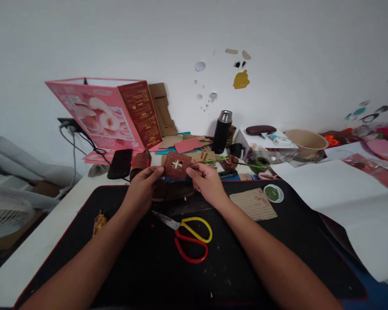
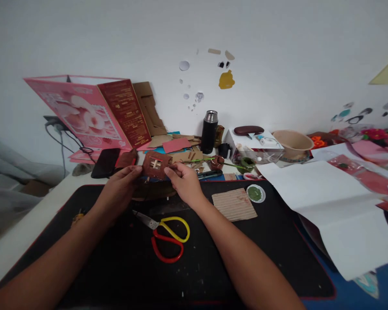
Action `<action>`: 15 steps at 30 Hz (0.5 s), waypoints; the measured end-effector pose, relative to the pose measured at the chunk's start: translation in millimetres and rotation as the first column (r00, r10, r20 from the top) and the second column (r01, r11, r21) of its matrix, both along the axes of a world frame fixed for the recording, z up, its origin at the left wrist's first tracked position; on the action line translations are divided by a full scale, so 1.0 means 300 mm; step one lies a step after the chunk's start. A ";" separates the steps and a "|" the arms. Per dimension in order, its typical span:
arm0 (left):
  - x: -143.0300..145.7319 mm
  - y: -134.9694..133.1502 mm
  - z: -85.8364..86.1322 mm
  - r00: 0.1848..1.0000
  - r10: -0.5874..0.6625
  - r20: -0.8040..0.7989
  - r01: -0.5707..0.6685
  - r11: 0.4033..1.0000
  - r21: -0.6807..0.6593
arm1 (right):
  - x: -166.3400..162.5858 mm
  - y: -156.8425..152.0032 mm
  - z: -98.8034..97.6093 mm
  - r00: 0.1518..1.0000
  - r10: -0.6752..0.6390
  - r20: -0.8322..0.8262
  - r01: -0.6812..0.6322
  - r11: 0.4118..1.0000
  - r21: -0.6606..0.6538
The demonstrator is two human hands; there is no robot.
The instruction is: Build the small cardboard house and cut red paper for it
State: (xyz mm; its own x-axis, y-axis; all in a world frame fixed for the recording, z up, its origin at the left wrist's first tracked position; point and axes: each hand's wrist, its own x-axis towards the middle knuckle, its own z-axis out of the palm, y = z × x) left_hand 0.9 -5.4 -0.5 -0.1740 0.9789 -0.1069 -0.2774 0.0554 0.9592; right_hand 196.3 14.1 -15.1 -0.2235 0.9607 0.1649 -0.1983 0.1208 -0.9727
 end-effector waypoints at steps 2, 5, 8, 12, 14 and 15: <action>-0.018 0.005 -0.002 0.995 -0.045 -0.085 0.044 0.999 -0.010 | 0.010 0.000 -0.004 1.000 0.009 0.017 -0.009 1.000 0.012; -0.046 0.015 0.009 0.959 -0.101 -0.263 0.106 0.994 0.003 | 0.021 0.002 -0.009 0.997 0.014 0.074 -0.017 0.999 0.040; -0.065 0.023 0.030 0.899 -0.146 -0.414 0.167 0.986 0.014 | 0.028 0.010 -0.016 0.995 0.013 0.101 -0.017 0.999 0.044; -0.075 0.030 0.051 0.868 -0.141 -0.477 0.174 0.984 0.026 | 0.034 0.021 -0.024 0.999 0.016 0.042 -0.016 1.000 0.004; -0.077 0.034 0.051 0.868 -0.125 -0.480 0.165 0.985 0.043 | 0.034 0.022 -0.025 1.000 0.020 0.003 -0.020 1.000 -0.017; -0.077 0.037 0.049 0.873 -0.112 -0.474 0.156 0.986 0.055 | 0.032 0.021 -0.024 1.000 0.022 -0.016 -0.023 0.999 -0.025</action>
